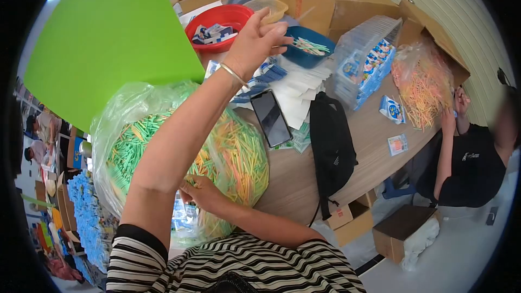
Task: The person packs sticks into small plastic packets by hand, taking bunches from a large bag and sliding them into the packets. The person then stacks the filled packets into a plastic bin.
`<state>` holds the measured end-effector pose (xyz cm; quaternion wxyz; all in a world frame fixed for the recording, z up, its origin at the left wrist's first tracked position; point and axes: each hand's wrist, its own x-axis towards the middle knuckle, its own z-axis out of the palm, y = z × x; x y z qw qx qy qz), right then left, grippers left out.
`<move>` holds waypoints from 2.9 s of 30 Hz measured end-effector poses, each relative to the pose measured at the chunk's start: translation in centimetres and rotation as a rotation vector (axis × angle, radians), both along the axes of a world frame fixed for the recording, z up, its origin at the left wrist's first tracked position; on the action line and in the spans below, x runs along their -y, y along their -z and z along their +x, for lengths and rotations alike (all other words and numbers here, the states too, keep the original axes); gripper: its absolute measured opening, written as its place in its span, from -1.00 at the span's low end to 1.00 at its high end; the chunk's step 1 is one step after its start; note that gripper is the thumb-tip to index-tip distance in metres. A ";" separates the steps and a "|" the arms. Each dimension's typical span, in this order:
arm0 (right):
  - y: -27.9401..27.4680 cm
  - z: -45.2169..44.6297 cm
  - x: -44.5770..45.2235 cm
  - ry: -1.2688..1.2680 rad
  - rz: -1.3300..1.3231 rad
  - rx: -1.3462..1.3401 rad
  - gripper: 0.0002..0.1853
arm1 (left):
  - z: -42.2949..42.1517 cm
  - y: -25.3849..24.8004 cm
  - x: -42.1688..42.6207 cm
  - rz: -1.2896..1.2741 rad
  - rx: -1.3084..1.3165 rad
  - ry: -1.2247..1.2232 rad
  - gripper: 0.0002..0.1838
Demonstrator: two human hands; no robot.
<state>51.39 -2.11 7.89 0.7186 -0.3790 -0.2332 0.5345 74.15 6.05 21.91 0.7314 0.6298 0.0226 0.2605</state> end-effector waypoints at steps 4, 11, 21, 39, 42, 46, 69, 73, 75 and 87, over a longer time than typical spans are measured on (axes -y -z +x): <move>-0.4 2.4 1.0 0.011 -0.191 -0.030 -0.62 | -5.0 1.9 -1.2 -0.015 0.002 -0.034 -0.52; -1.1 5.1 0.9 -0.009 -0.099 -0.067 -0.58 | -30.7 2.9 -2.6 0.754 -0.631 -0.686 -0.85; -0.4 2.6 -3.0 -0.107 -0.216 0.926 -0.62 | -40.2 10.2 3.6 1.018 -0.927 -0.945 -0.79; -4.5 4.4 -1.1 -0.322 -0.183 1.280 -0.77 | -40.0 8.7 1.9 0.714 -0.621 -0.885 -0.73; -4.8 3.5 -0.6 -0.276 -0.120 1.368 -0.76 | -40.1 8.8 1.4 0.495 -0.706 -0.696 -0.75; -4.5 2.7 -1.0 -0.248 -0.083 1.404 -0.78 | -40.2 10.4 0.6 0.291 -0.824 -0.578 -0.75; -4.1 -1.7 -3.9 -0.077 -0.154 0.463 -0.39 | -39.1 11.5 1.9 0.135 -0.470 -0.763 -0.86; -3.9 -1.5 -3.6 -0.077 -0.168 0.626 -0.47 | -38.3 11.4 2.1 0.377 -0.447 -0.816 -0.92; -3.9 -1.1 -3.7 -0.086 -0.196 0.811 -0.58 | -38.3 11.9 2.2 0.202 -0.379 -0.847 -0.91; -7.6 2.4 -1.8 -0.224 -0.014 1.141 -0.74 | -39.2 12.7 1.4 -0.013 -0.133 -0.796 -0.80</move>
